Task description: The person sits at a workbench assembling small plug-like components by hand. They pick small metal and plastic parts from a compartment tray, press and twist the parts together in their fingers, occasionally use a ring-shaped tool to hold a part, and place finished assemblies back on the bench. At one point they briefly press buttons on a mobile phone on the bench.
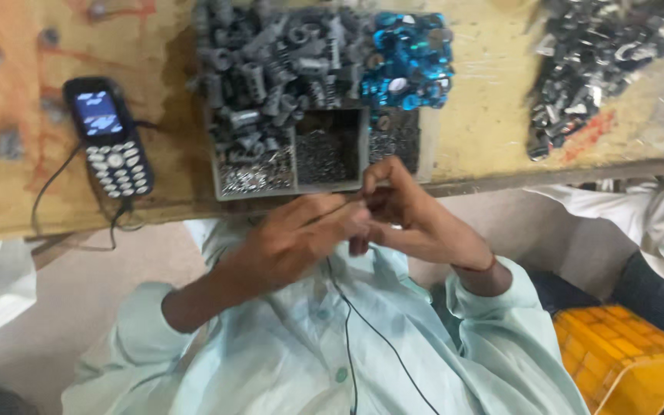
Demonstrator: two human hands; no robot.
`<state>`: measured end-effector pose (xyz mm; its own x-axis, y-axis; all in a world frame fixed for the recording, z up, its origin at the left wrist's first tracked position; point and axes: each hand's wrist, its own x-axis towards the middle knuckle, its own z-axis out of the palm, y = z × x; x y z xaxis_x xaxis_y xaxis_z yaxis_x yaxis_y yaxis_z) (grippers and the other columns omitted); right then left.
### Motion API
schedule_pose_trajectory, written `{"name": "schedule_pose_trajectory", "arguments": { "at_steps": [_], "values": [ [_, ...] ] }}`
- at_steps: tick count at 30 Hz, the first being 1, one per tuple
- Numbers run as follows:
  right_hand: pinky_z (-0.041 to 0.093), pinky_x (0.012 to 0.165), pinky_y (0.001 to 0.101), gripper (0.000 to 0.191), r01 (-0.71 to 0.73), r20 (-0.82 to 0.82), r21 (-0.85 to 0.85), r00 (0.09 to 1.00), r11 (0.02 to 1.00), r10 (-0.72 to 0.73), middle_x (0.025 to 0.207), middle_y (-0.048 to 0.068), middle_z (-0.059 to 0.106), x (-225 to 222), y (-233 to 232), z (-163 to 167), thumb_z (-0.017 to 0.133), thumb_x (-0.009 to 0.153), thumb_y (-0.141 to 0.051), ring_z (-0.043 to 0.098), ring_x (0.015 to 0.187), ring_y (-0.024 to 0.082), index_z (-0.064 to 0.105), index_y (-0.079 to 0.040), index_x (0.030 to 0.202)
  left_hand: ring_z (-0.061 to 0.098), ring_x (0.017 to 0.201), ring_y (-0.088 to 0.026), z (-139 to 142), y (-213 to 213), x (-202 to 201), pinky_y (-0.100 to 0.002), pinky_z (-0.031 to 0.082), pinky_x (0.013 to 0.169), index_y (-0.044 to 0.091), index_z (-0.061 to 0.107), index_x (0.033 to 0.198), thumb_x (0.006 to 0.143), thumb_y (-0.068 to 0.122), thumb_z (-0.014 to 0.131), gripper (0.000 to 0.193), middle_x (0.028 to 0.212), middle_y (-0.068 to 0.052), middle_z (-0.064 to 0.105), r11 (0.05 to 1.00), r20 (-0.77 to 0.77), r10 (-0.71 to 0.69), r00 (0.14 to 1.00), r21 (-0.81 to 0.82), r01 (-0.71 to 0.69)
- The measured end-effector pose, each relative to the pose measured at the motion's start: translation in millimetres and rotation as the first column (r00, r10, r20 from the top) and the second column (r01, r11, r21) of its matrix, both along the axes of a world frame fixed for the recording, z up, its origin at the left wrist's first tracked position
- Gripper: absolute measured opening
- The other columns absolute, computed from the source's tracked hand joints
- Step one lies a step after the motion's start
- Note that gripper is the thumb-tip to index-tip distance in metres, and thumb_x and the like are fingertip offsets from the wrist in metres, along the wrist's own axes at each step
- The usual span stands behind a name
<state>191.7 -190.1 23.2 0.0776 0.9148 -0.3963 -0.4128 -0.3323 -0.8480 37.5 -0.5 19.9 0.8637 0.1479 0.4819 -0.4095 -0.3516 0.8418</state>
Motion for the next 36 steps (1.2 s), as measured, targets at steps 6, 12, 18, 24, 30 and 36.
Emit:
{"name": "schedule_pose_trajectory", "arguments": {
  "at_steps": [6, 12, 18, 24, 30, 36],
  "values": [
    [0.052, 0.067, 0.0276, 0.033, 0.102, -0.327, -0.108, 0.936, 0.989, -0.132, 0.099, 0.006, 0.062, -10.0, 3.9, 27.9, 0.061, 0.105, -0.006, 0.064, 0.077, 0.012, 0.039, -0.010, 0.128, 0.067, 0.094, -0.025, -1.8, -27.4, -8.0, -0.035, 0.058, 0.082, 0.003, 0.070, 0.116, 0.080, -0.003, 0.082, 0.039, 0.104, -0.006, 0.075, 0.985, -0.188, 0.136, 0.973, -0.079, -0.153],
    [0.046, 0.077, 0.0465, 0.031, 0.522, 0.927, 0.059, -0.345, 0.851, 0.147, 0.106, 0.018, 0.061, 114.3, -51.3, 2.3, 0.083, 0.092, -0.007, 0.060, 0.093, 0.038, 0.064, 0.003, 0.114, 0.065, 0.095, -0.025, -15.3, -7.2, -4.0, -0.037, 0.054, 0.083, 0.004, 0.071, 0.115, 0.079, -0.004, 0.083, 0.039, 0.100, -0.007, 0.072, 0.973, -0.156, 0.232, 0.960, 0.039, -0.229],
    [0.048, 0.086, 0.0442, 0.034, 0.502, 0.978, -0.084, -0.124, 0.861, 0.167, 0.117, 0.015, 0.060, 103.5, -91.9, 22.9, 0.077, 0.097, -0.004, 0.060, 0.100, 0.035, 0.067, -0.006, 0.130, 0.065, 0.096, -0.025, -16.0, -2.9, 6.8, -0.037, 0.054, 0.084, 0.005, 0.071, 0.112, 0.078, -0.005, 0.081, 0.038, 0.101, -0.006, 0.072, 0.985, -0.188, 0.170, 0.967, 0.007, -0.172],
    [0.050, 0.085, 0.0445, 0.032, 0.499, 0.998, 0.013, -0.062, 0.867, 0.020, 0.109, 0.017, 0.060, 77.8, -57.7, 0.8, 0.076, 0.087, -0.008, 0.061, 0.100, 0.036, 0.066, -0.002, 0.117, 0.064, 0.095, -0.025, -15.9, -6.5, 12.5, -0.037, 0.053, 0.084, 0.004, 0.070, 0.112, 0.078, -0.005, 0.082, 0.038, 0.101, -0.006, 0.072, 0.993, -0.192, 0.105, 0.976, -0.025, -0.111],
    [0.049, 0.102, 0.0444, 0.016, 0.426, 0.995, 0.100, -0.051, 0.899, -0.087, 0.127, 0.015, 0.063, 80.8, -63.7, -22.2, 0.079, 0.098, -0.004, 0.061, 0.117, 0.032, 0.067, -0.004, 0.108, 0.065, 0.097, -0.025, -11.4, -7.4, 11.0, -0.037, 0.054, 0.085, 0.005, 0.068, 0.114, 0.080, -0.004, 0.082, 0.038, 0.103, -0.004, 0.072, 0.994, -0.158, 0.102, 0.982, -0.021, -0.107],
    [0.044, 0.099, 0.0464, 0.024, 0.408, 0.997, 0.053, 0.022, 0.912, -0.067, 0.124, 0.012, 0.062, 73.8, -61.2, -17.6, 0.078, 0.090, -0.008, 0.057, 0.115, 0.033, 0.066, -0.004, 0.111, 0.065, 0.099, -0.025, -14.5, -11.5, 12.4, -0.038, 0.053, 0.087, 0.005, 0.068, 0.114, 0.081, 0.000, 0.085, 0.037, 0.104, -0.004, 0.072, 0.994, -0.146, 0.112, 0.983, -0.003, -0.114]
  ]
}}
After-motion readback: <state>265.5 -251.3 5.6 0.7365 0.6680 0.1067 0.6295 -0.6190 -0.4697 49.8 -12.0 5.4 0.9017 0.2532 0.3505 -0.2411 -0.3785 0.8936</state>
